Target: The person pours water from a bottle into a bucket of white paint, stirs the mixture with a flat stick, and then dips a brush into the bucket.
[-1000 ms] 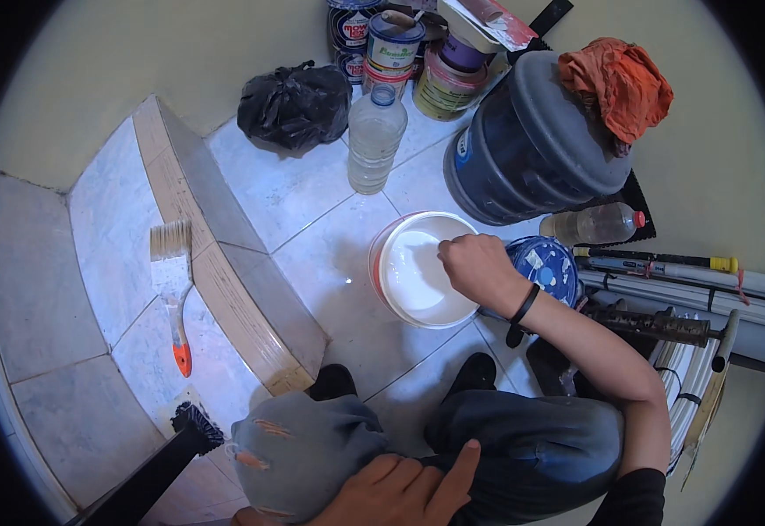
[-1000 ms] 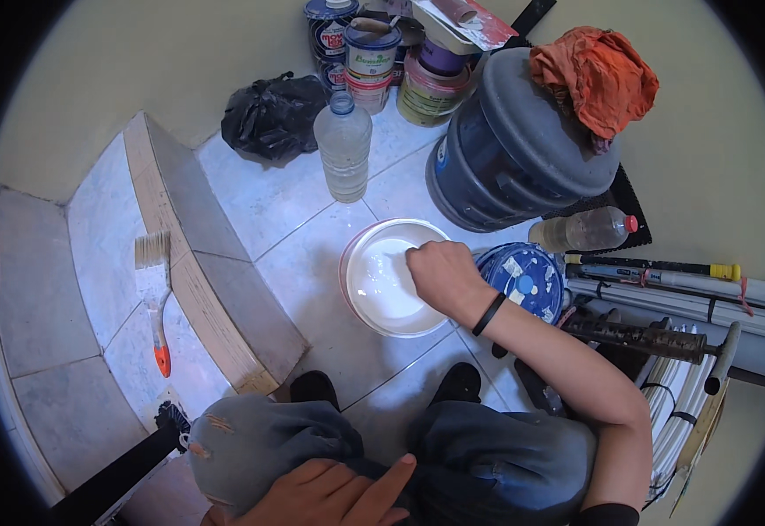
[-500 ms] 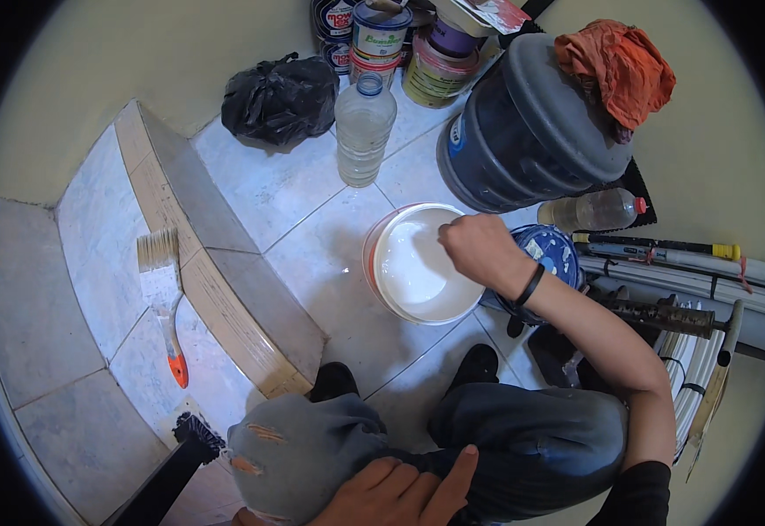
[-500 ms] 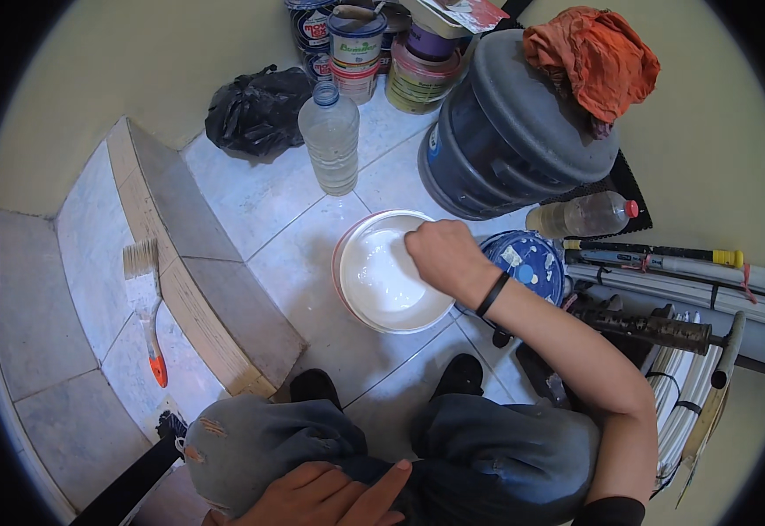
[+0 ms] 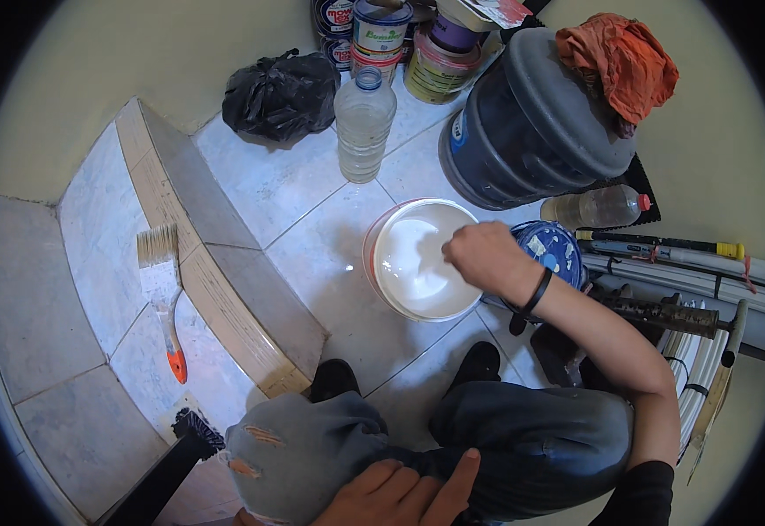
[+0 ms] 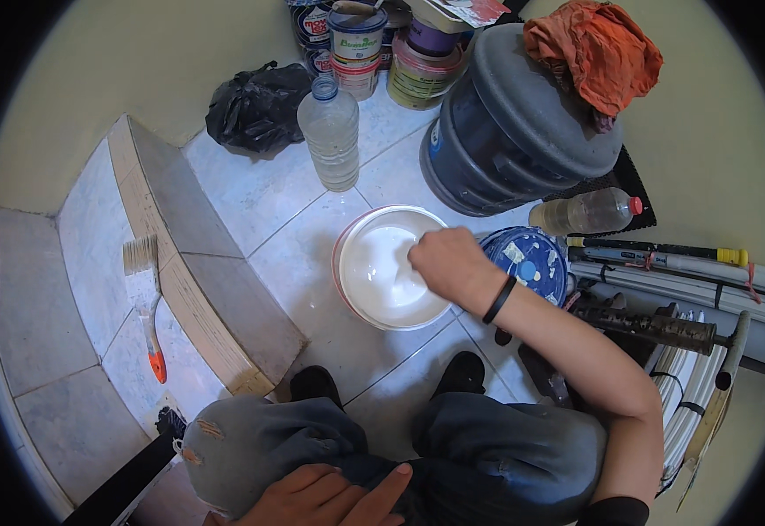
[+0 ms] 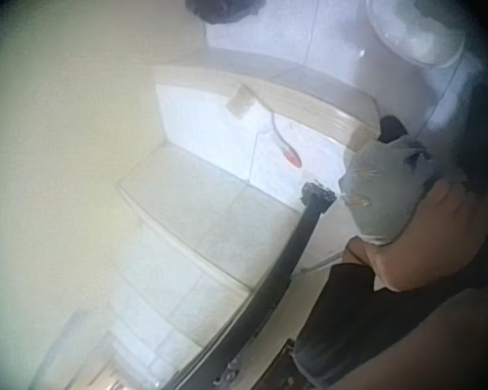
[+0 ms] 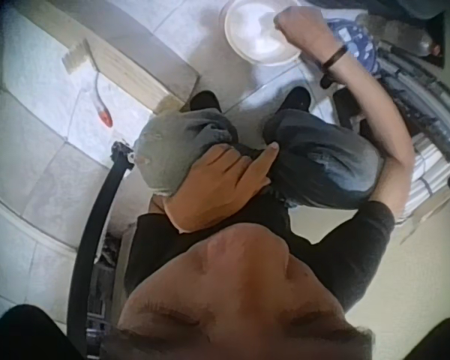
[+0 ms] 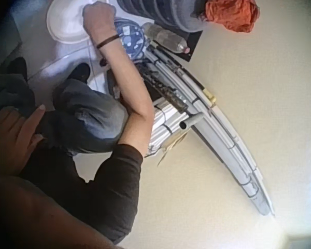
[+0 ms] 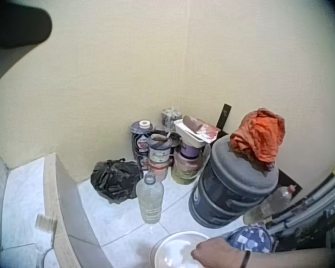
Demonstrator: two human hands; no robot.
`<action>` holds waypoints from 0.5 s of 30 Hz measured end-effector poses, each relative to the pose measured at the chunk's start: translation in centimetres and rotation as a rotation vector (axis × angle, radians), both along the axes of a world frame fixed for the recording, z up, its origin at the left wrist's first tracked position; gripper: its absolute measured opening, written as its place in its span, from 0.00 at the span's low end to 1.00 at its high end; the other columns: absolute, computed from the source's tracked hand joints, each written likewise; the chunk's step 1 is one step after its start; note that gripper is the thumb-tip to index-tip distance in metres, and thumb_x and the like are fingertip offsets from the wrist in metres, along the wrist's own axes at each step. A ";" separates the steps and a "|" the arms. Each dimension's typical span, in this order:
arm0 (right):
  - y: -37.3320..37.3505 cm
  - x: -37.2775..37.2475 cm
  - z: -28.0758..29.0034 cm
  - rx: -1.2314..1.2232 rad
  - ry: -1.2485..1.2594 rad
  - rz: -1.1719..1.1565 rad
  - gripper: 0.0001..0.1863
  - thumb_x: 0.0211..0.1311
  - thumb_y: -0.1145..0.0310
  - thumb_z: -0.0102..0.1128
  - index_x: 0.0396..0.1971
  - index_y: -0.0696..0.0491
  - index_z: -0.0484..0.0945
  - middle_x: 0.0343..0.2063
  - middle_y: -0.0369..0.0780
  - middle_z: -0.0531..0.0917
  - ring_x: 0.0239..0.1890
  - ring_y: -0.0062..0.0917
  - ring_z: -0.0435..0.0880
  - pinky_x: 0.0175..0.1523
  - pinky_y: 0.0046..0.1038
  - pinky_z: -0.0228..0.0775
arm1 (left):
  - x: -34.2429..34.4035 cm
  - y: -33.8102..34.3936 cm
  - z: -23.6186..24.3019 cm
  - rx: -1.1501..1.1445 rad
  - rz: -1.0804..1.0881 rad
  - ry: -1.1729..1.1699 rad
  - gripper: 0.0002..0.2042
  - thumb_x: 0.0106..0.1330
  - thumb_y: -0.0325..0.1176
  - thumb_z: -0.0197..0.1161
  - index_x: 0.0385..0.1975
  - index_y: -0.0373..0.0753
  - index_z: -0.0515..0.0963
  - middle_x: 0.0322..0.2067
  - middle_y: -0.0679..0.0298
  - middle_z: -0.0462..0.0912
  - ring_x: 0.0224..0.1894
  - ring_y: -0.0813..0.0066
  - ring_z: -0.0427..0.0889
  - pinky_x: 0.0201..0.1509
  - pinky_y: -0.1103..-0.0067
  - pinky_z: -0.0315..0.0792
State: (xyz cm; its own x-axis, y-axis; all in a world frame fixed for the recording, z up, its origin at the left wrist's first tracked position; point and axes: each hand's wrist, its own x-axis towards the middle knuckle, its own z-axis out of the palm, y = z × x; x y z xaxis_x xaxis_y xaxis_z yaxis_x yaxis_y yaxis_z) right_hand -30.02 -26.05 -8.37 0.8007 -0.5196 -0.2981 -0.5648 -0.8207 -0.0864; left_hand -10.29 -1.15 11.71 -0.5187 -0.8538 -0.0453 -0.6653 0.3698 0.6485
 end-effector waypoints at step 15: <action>5.1 0.6 1.0 0.143 -0.029 0.057 0.06 0.56 0.72 0.62 0.26 0.54 0.88 0.27 0.48 0.88 0.32 0.44 0.90 0.37 0.41 0.82 | -0.4 -0.2 0.2 -0.156 0.262 -0.026 0.19 0.64 0.35 0.70 0.55 0.37 0.82 0.25 0.67 0.76 0.32 0.70 0.78 0.57 0.68 0.75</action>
State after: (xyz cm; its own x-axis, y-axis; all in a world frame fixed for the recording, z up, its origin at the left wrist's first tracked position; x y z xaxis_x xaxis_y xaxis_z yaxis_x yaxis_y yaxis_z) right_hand -29.39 -20.93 -7.37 0.8371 -0.4267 -0.3422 -0.5129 -0.8298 -0.2198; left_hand -10.72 -1.31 11.91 -0.2799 -0.9561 0.0861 -0.7671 0.2767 0.5788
